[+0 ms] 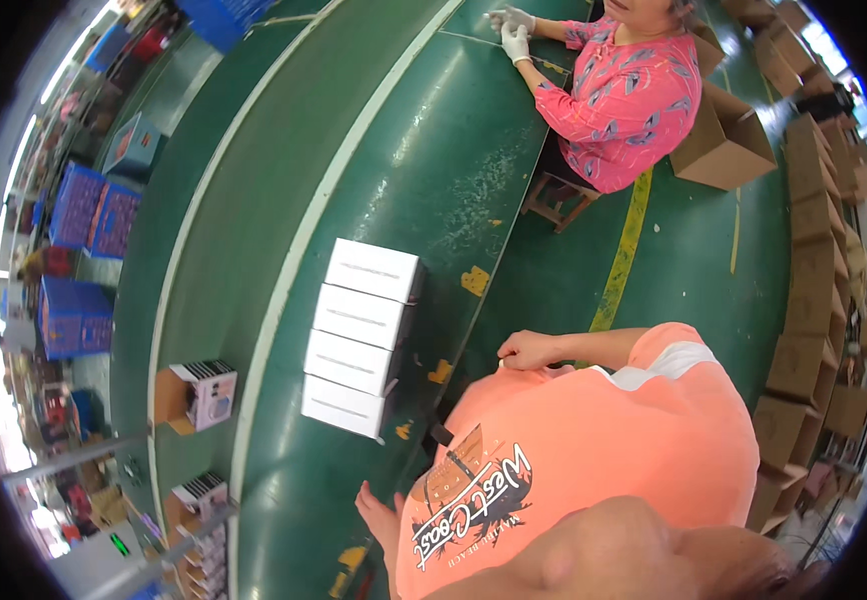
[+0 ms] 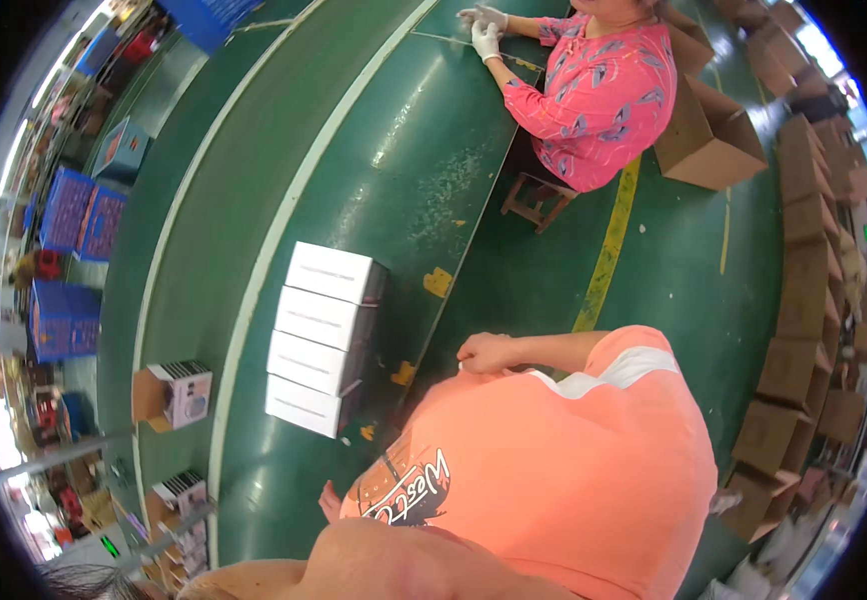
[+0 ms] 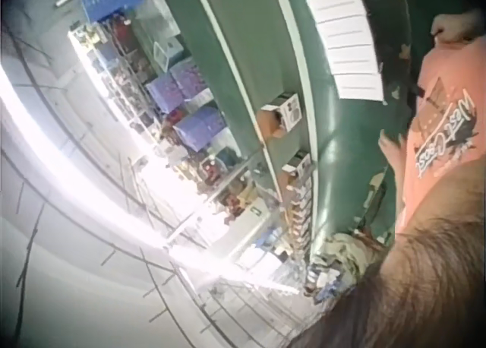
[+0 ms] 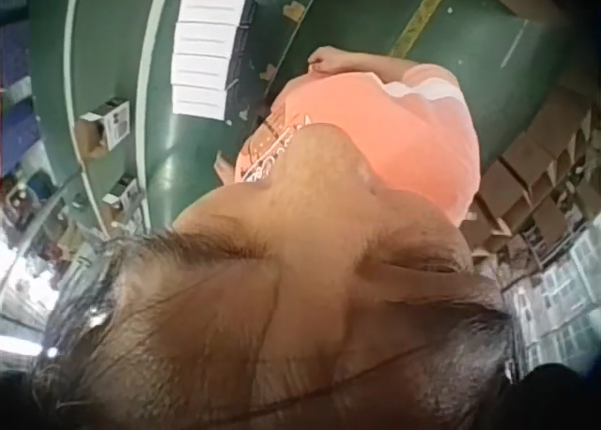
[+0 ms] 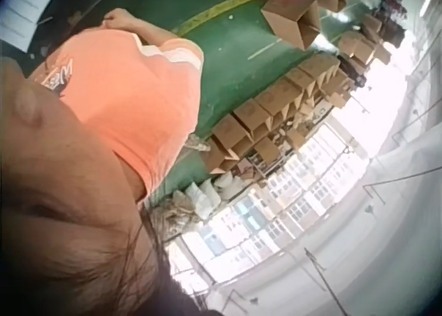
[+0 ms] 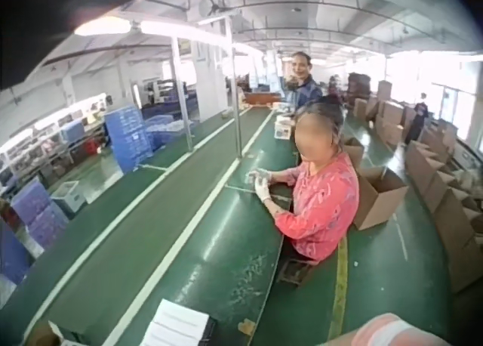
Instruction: The person fastens a strap around their waist by hand. They then take packaged items from open boxes on the conveyor belt, insert them into white product boxes, close the boxes, and stack them on the table.
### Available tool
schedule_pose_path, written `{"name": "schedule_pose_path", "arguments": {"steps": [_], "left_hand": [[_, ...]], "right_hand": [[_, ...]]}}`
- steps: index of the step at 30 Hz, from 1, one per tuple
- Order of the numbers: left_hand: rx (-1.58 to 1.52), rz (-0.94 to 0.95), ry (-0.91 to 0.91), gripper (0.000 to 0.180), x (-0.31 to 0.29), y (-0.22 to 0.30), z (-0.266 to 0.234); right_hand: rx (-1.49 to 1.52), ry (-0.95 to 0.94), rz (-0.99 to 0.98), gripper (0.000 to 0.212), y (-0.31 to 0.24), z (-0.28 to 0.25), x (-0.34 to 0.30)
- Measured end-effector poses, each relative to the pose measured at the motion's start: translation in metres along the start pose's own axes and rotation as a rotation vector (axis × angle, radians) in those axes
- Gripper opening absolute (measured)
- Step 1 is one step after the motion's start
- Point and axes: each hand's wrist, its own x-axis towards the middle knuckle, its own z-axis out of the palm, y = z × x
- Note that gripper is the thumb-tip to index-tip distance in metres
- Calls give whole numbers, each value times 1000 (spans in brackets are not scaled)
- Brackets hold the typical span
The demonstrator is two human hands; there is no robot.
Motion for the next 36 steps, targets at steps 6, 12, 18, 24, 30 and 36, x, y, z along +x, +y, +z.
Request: {"name": "schedule_pose_path", "arguments": {"steps": [6, 12, 18, 24, 30, 36], "left_hand": [[321, 310, -2, 90, 65, -52, -21], [462, 388, 56, 85, 83, -137, 13], [457, 464, 246, 81, 88, -166, 38], [473, 520, 462, 76, 94, -192, 68], [372, 460, 288, 71, 87, -157, 39], [292, 468, 386, 68, 77, -145, 30]], "right_hand": [[-38, -82, 10, 29, -37, 74, 29], [-99, -194, -119, 32, -63, 125, 59], [165, -256, -504, 32, -91, 173, 98], [-257, -441, -715, 34, -103, 234, 146], [-223, 37, -995, 28, -126, 252, 153], [-375, 300, -1167, 24, -138, 259, 153]]}}
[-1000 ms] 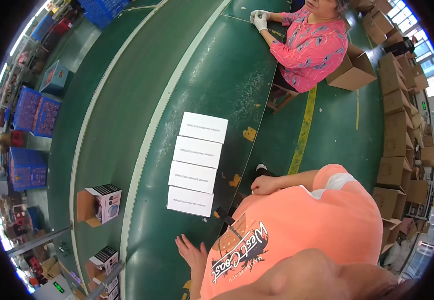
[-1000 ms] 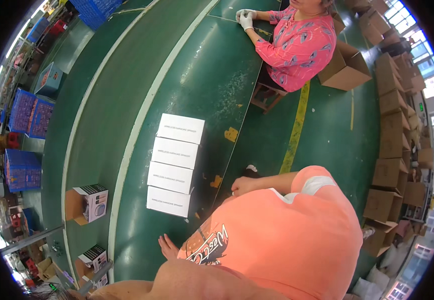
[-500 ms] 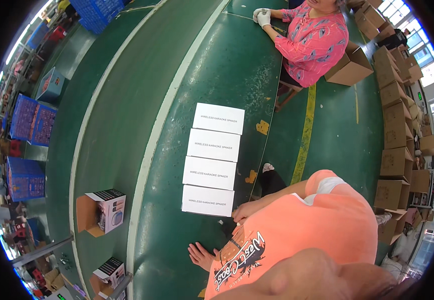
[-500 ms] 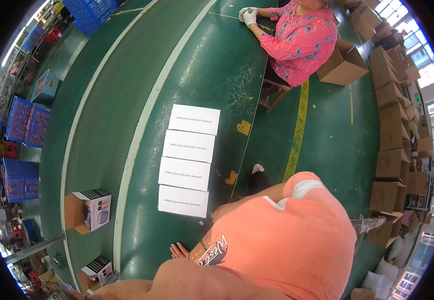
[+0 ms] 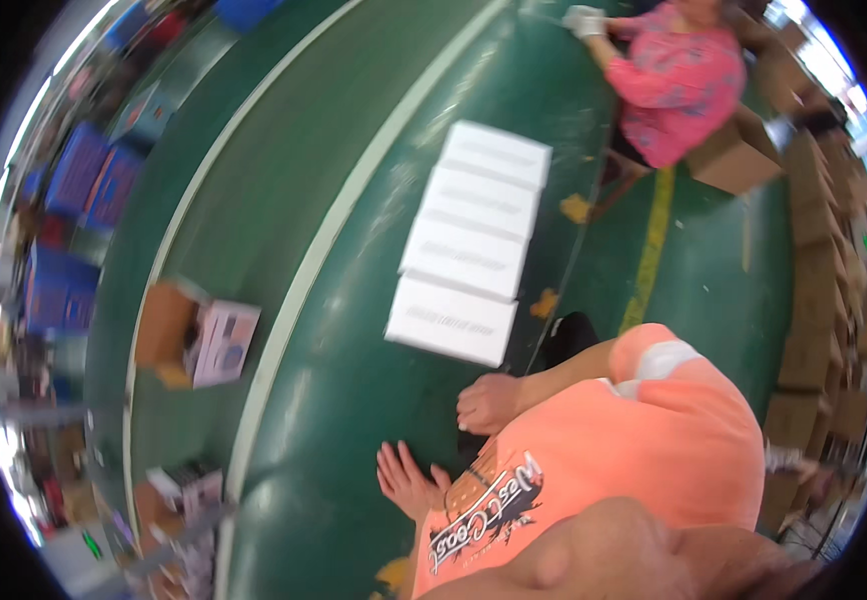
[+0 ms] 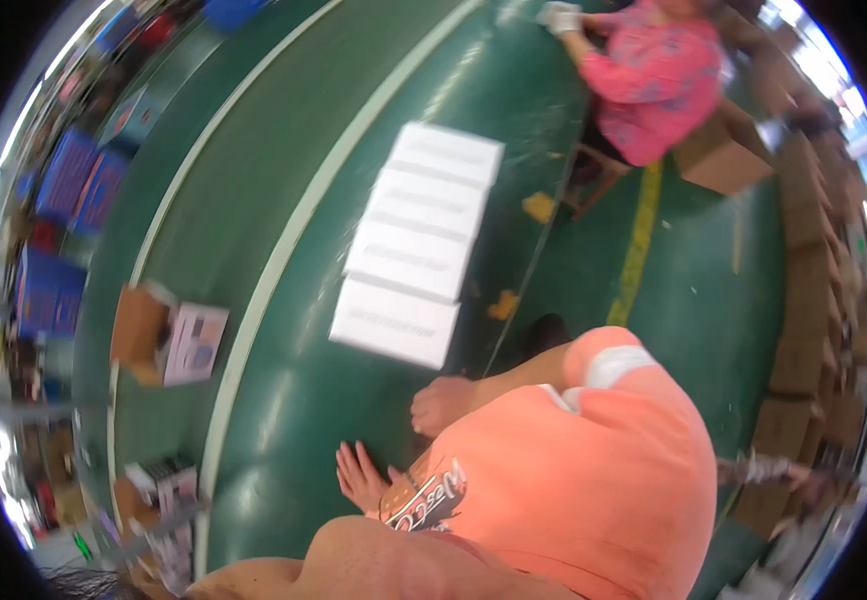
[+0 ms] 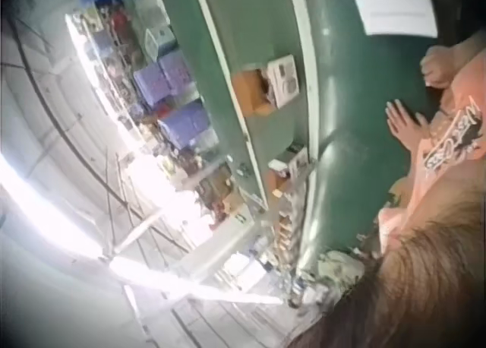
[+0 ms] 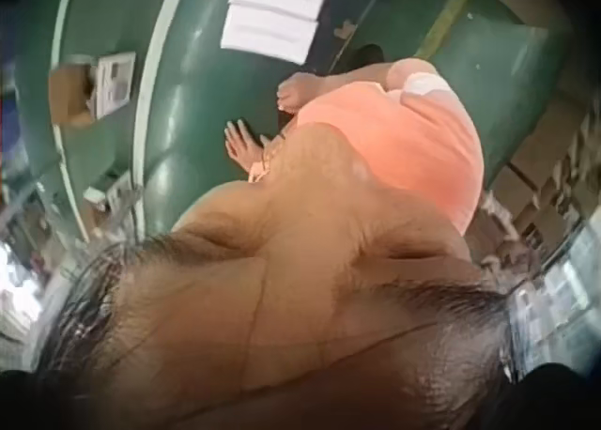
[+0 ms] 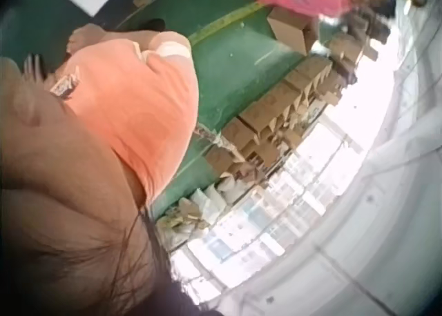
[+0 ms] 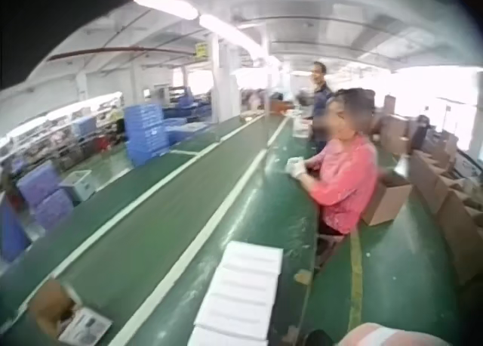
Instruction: The person fastens a strap around their waist by hand. They then take packaged items from open boxes on the conveyor belt, insert them into white product boxes, close the boxes, and stack them on the table.
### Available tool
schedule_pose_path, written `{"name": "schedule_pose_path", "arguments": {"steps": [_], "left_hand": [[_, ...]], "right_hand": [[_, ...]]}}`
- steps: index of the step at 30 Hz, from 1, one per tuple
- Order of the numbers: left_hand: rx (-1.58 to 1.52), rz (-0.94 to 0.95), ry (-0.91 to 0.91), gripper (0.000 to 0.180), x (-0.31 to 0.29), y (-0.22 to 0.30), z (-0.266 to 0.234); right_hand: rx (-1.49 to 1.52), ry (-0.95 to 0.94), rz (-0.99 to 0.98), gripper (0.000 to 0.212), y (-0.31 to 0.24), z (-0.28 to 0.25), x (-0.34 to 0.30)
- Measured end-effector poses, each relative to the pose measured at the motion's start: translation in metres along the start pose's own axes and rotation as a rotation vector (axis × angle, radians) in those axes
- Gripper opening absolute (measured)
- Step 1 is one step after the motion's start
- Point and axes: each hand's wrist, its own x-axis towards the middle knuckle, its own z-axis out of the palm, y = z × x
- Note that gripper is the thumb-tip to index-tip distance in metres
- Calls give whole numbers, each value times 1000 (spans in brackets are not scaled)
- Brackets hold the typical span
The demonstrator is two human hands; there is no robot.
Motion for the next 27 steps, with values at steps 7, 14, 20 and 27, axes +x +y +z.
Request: {"name": "schedule_pose_path", "arguments": {"steps": [7, 14, 20, 27], "left_hand": [[-155, -22, -13, 73, 12, 6, -9], [-228, -23, 44, 72, 3, 2, -6], [-254, 74, 133, 63, 2, -4, 2], [-307, 92, 108, 63, 1, -7, 5]], "right_hand": [[-232, -135, 69, 20, -7, -9, 0], [-295, -4, 74, 17, -16, -8, 20], [-443, -37, 205, 15, -24, -6, 21], [-453, -185, 204, 19, -16, -4, 21]]}}
